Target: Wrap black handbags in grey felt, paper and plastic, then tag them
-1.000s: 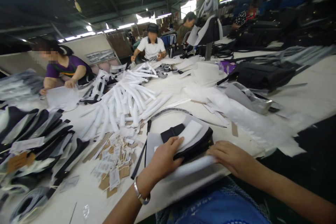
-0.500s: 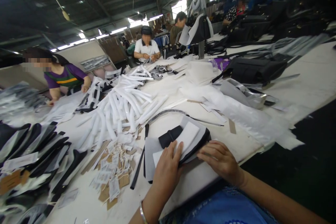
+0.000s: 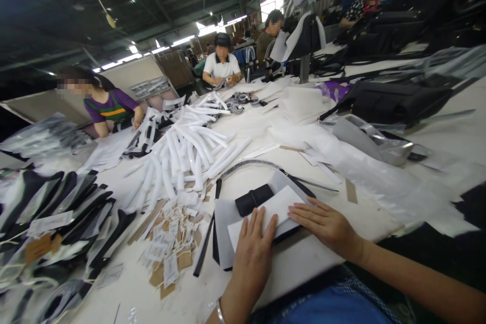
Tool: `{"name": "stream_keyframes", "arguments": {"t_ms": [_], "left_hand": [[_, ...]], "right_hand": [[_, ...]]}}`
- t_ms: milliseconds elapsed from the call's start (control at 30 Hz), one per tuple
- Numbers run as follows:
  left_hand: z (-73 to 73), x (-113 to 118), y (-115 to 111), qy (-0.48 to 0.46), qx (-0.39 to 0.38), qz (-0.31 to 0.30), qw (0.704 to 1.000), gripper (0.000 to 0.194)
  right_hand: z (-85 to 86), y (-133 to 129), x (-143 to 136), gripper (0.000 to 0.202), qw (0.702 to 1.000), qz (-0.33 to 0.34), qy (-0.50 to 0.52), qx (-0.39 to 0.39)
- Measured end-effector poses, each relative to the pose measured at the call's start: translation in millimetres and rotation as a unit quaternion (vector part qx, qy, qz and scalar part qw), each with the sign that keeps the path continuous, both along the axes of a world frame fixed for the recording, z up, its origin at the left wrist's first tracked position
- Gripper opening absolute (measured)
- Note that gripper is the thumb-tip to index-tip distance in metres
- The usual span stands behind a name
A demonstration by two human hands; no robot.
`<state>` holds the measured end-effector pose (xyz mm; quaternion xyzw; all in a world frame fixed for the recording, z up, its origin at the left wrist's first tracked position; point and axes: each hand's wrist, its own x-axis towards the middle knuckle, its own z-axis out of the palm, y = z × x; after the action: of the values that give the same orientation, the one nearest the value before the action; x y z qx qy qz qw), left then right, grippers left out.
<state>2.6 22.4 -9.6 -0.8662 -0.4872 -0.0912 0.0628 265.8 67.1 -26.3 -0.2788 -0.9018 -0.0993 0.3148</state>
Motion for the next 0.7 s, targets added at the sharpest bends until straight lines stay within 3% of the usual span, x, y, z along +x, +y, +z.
{"name": "stream_keyframes", "arguments": {"t_ms": [100, 233, 467, 600, 700], "left_hand": [[2.9, 14.6, 0.7, 0.035, 0.028, -0.002, 0.999, 0.059], [9.3, 33.5, 5.7, 0.054, 0.043, -0.002, 0.998, 0.044], [-3.0, 40.7, 0.3, 0.049, 0.099, 0.023, 0.994, 0.075], [-9.6, 41.8, -2.2, 0.038, 0.128, 0.025, 0.991, 0.068], [-11.8, 42.2, -1.3, 0.039, 0.136, 0.027, 0.990, 0.064]], "right_hand": [[-8.4, -1.4, 0.1, 0.043, 1.000, -0.008, 0.026, -0.005], [-6.9, 0.3, 0.4, 0.044, 0.999, 0.000, 0.034, -0.009], [-10.2, 2.7, -1.5, 0.039, 0.998, 0.005, 0.058, -0.012], [-1.3, -3.4, 4.7, 0.040, 0.994, 0.024, 0.089, -0.063], [1.0, -14.6, 16.1, 0.034, 0.961, -0.079, 0.225, -0.138]]}}
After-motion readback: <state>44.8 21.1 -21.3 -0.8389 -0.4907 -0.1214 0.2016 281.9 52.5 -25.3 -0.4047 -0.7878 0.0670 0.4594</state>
